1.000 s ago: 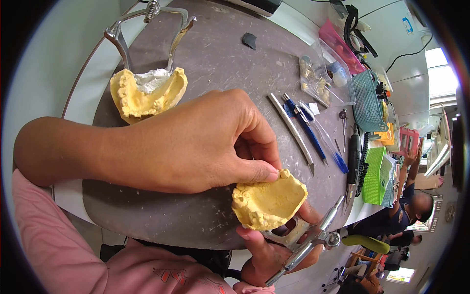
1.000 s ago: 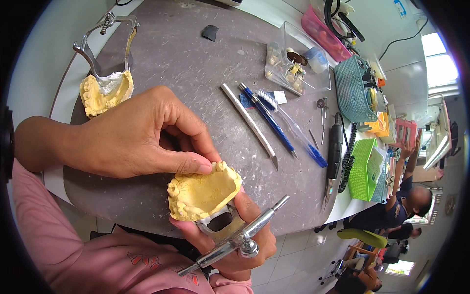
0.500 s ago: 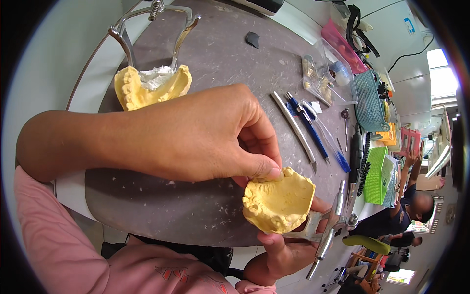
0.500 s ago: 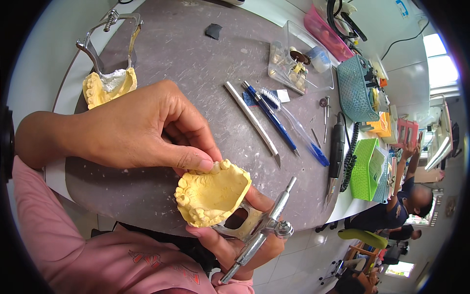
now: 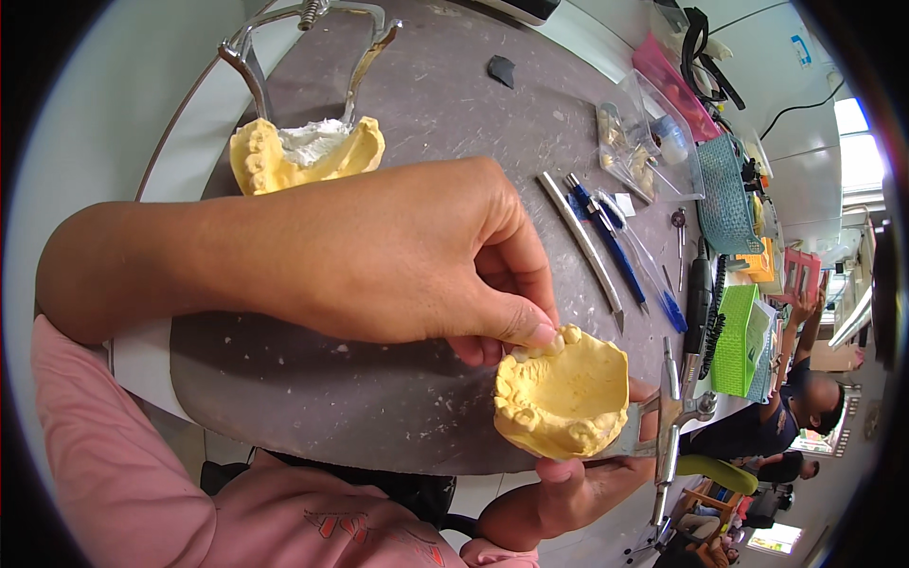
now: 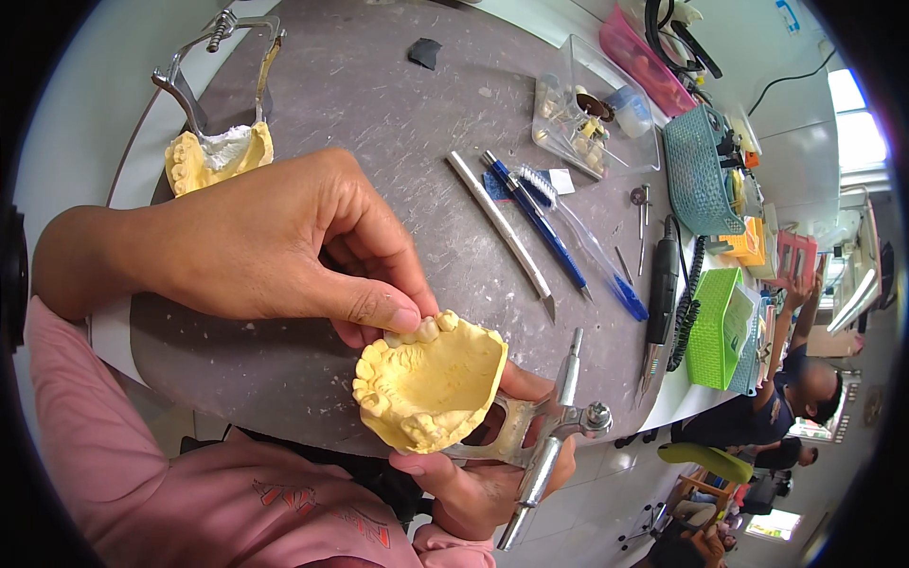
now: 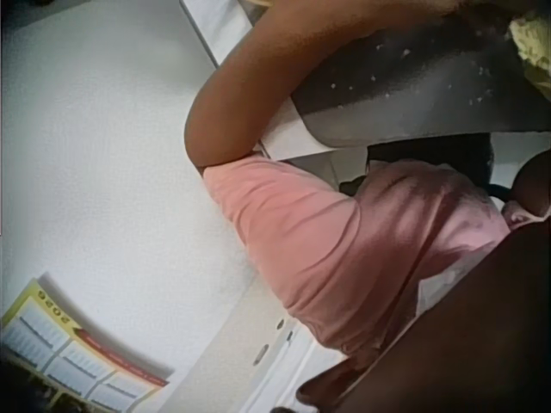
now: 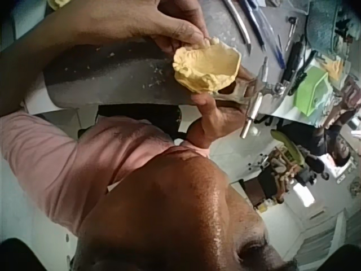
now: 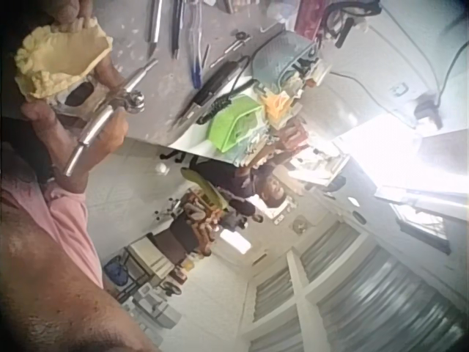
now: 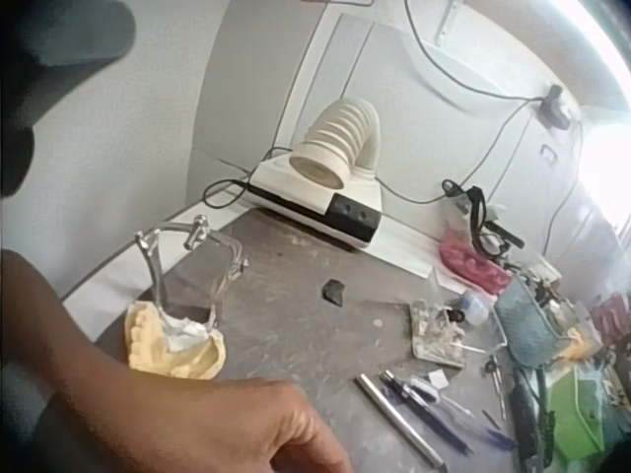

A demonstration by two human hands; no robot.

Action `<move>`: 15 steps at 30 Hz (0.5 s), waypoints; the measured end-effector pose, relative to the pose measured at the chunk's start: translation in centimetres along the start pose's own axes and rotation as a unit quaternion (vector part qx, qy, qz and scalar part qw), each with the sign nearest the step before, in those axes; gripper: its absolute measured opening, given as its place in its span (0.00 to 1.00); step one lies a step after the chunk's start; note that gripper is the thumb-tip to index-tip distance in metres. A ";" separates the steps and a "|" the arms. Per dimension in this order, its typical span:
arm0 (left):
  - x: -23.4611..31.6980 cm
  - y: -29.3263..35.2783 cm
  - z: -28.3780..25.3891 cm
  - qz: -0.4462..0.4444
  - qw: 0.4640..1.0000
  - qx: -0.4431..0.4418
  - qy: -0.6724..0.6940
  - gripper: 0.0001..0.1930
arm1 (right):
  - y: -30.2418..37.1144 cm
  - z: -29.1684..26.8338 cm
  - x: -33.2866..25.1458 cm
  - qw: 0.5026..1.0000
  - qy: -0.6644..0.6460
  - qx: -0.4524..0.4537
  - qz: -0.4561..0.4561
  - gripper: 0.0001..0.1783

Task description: The person holds a dental model by hand, uses a blade to trim material from the surface, removes a small prosthetic piece, and subsequently fits the model into an articulator.

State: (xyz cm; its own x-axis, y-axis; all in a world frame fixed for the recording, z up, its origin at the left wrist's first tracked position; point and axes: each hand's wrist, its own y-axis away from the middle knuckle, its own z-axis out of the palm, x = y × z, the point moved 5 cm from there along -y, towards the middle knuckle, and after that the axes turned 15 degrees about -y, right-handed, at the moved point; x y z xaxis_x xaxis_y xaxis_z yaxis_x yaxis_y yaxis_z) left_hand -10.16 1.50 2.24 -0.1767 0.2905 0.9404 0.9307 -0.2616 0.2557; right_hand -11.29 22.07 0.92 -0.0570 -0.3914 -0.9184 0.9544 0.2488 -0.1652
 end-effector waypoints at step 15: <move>-0.2 -0.2 -0.1 0.024 1.000 -0.015 -0.011 0.12 | 0.4 -0.2 0.1 0.999 0.013 0.046 -0.004 0.53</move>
State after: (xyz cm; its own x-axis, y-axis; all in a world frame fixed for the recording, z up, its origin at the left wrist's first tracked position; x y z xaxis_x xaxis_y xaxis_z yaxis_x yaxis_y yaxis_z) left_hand -10.33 1.41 2.06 -0.1249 0.2964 0.9469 0.9281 -0.3024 0.2170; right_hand -10.98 22.31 0.71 -0.0722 -0.3690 -0.9266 0.9768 0.1617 -0.1405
